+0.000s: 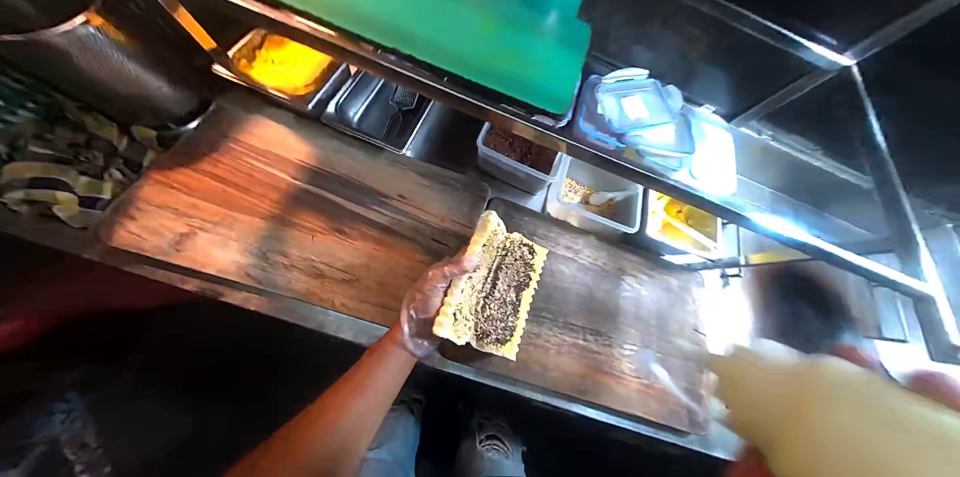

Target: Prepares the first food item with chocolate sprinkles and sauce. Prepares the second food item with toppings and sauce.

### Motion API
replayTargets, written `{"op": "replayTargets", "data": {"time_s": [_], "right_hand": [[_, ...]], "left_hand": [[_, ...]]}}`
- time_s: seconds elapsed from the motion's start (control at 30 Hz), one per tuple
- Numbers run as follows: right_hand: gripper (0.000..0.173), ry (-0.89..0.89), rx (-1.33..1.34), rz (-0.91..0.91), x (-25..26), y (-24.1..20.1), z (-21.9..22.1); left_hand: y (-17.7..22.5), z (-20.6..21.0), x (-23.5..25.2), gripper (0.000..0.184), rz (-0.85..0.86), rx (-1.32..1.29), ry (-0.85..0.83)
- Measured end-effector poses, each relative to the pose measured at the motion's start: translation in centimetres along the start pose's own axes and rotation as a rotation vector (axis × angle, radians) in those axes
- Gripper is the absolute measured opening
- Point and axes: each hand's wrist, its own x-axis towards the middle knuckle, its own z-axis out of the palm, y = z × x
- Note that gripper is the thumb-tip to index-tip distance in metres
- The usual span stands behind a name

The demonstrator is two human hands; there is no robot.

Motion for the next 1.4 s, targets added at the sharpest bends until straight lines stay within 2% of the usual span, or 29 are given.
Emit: {"op": "replayTargets", "data": {"time_s": [0.07,0.13,0.2,0.27,0.33,0.47,0.53,0.63,0.8,0.87,0.97,1.1,1.27,1.4], "right_hand": [[0.064,-0.005,0.061,0.042,-1.3,5.3,3.4],[0.065,0.017,0.047,0.125,-2.9,9.9,4.9],[0.062,0.023,0.029,0.169,-2.3,13.5,6.3],[0.056,0.009,0.027,0.14,-0.5,15.7,7.5],[0.051,-0.019,0.044,0.145,-0.3,15.3,7.9],[0.049,-0.113,0.123,0.263,-4.1,11.1,7.1],[0.046,-0.083,0.105,0.211,-3.2,11.3,7.5],[0.044,-0.033,0.038,0.076,0.8,12.9,8.5],[0.047,-0.089,0.187,0.233,-2.1,9.0,7.0],[0.044,-0.031,0.097,0.16,-1.0,10.1,7.4],[0.043,-0.024,0.108,0.123,1.6,11.3,7.5],[0.046,-0.052,0.227,0.242,-1.6,8.6,6.4],[0.044,-0.055,0.131,0.093,1.8,11.1,6.4],[0.049,-0.063,0.238,0.22,-1.0,8.5,5.5]], "left_hand": [[-0.6,-2.2,0.5,0.047,0.044,-0.199,-0.101],[-1.1,-3.4,0.8,0.063,0.037,-0.342,-0.164],[-1.1,-3.9,1.1,0.071,0.036,-0.4,-0.138],[-1.1,-4.1,1.3,0.073,0.037,-0.411,-0.095],[-1.1,-4.3,1.3,0.077,0.027,-0.426,-0.103],[-1.3,-4.9,1.7,0.08,0.029,-0.524,-0.238],[-1.1,-4.8,1.7,0.079,0.016,-0.534,-0.255],[-0.9,-4.5,1.6,0.078,-0.009,-0.516,-0.237],[-1.3,-5.0,1.8,0.079,0.032,-0.529,-0.28],[-1.1,-4.8,1.7,0.075,0.014,-0.526,-0.255],[-0.9,-4.7,1.8,0.073,0.032,-0.505,-0.276],[-0.9,-4.7,1.8,0.074,0.023,-0.541,-0.276],[-0.9,-4.6,1.7,0.071,0.021,-0.508,-0.27],[-0.8,-4.3,1.7,0.071,0.039,-0.511,-0.263]]}}
